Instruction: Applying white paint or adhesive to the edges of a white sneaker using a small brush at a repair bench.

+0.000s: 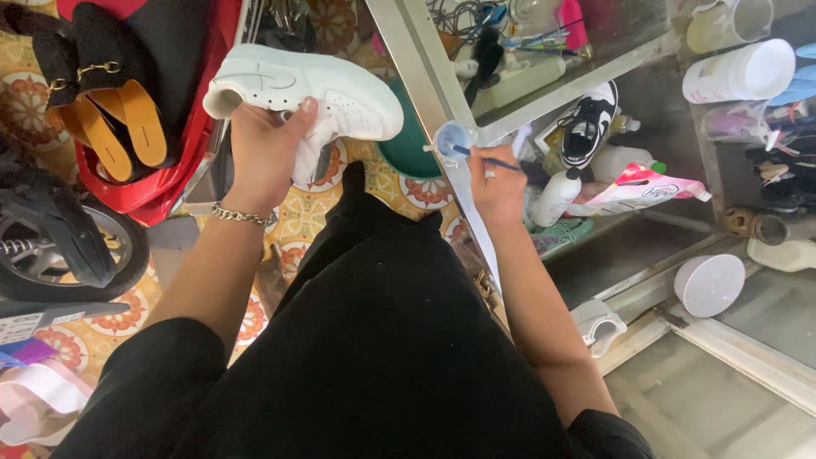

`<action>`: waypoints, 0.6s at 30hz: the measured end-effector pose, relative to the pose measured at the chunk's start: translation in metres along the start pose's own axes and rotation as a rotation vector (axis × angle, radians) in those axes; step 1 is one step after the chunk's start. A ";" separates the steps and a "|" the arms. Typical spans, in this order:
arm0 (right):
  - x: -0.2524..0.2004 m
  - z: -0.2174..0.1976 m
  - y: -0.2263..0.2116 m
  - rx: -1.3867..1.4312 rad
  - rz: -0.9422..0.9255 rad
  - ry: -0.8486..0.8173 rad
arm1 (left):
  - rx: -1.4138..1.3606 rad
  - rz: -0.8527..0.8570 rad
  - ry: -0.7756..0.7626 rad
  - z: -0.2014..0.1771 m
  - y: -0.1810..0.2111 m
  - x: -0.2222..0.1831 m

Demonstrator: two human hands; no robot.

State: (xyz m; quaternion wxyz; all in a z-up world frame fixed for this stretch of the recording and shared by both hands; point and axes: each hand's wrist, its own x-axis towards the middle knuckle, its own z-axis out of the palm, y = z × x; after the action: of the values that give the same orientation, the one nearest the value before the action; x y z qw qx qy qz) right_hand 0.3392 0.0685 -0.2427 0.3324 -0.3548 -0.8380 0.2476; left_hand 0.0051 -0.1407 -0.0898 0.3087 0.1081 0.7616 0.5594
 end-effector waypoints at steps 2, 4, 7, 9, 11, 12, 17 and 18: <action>0.003 -0.007 0.005 0.035 0.101 0.022 | -0.014 0.011 0.005 0.003 0.004 0.001; 0.011 -0.021 0.000 0.072 0.201 0.046 | -0.027 0.024 0.010 0.004 -0.002 0.004; 0.026 -0.050 -0.019 0.368 0.257 0.179 | -0.035 0.008 0.010 0.000 -0.039 0.020; 0.032 -0.074 -0.023 0.538 0.356 0.257 | -0.048 -0.016 0.002 -0.003 -0.081 0.039; 0.029 -0.096 -0.021 0.594 0.384 0.318 | -0.084 -0.076 -0.015 0.006 -0.057 0.030; 0.027 -0.106 -0.020 0.646 0.417 0.377 | -0.120 -0.142 -0.034 0.010 -0.045 0.025; 0.007 -0.152 0.000 0.991 0.417 0.477 | -0.208 -0.359 -0.139 0.043 0.001 0.004; 0.002 -0.160 0.002 1.093 0.383 0.470 | -0.192 -0.380 -0.170 0.049 0.006 0.002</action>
State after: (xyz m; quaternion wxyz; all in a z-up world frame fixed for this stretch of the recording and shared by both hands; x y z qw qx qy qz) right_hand 0.4563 0.1004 -0.1383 0.5909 -0.3224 -0.4163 0.6112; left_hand 0.0320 -0.0989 -0.0944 0.4803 -0.0206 0.6828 0.5502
